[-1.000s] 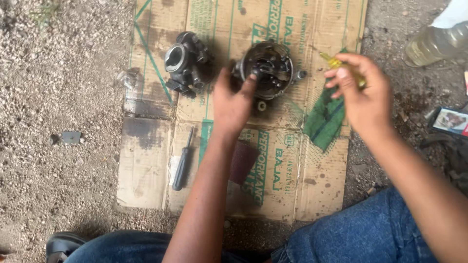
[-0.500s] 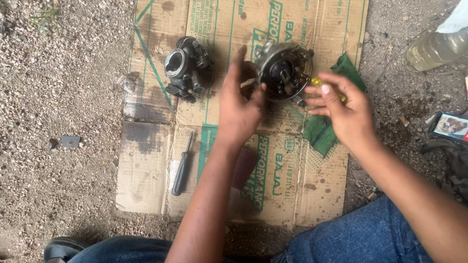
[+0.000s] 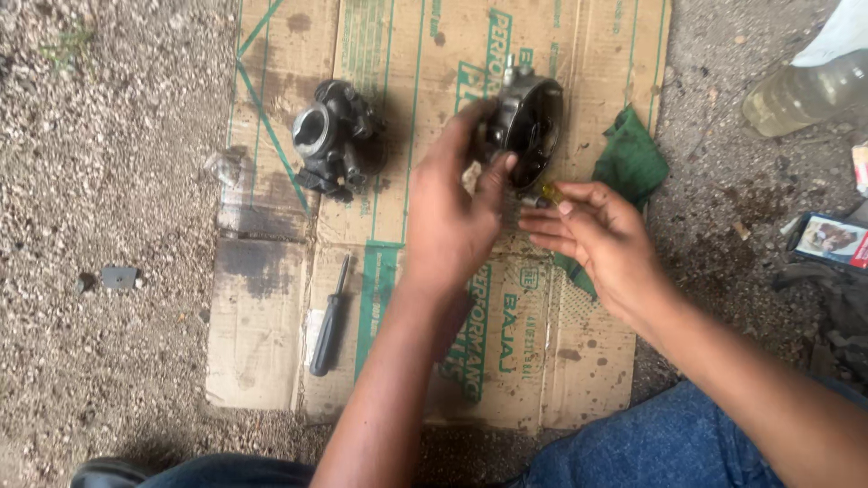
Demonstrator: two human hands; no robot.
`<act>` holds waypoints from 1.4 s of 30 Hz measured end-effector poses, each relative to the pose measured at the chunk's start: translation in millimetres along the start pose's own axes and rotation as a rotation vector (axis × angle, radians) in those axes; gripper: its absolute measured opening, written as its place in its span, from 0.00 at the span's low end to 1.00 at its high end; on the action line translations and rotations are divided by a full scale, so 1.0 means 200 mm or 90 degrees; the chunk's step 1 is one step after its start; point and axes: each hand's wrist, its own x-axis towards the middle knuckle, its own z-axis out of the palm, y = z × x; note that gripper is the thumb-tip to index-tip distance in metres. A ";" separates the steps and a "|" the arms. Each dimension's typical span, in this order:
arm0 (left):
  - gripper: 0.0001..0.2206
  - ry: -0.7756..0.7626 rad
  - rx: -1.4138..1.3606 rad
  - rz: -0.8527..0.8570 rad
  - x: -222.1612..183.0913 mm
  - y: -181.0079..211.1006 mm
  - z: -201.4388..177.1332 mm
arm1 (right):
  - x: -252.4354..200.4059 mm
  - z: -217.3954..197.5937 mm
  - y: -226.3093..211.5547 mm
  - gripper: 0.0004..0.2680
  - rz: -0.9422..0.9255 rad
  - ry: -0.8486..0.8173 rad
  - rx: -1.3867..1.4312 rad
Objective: The person cleans a carburetor part using a screwdriver and a brush, and pours liquid from a plastic bottle over the assembly while sitting on the ground.
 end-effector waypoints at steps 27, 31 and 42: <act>0.12 -0.031 -0.330 -0.070 -0.02 -0.17 -0.01 | -0.16 0.09 0.00 0.07 -0.291 0.002 -0.595; 0.12 0.001 -0.393 -0.120 -0.06 -0.18 0.01 | -0.16 0.11 -0.02 0.07 -0.258 0.068 -0.587; 0.11 0.032 -0.405 -0.119 -0.08 -0.14 0.04 | -0.16 0.13 -0.01 0.07 -0.080 0.099 -0.486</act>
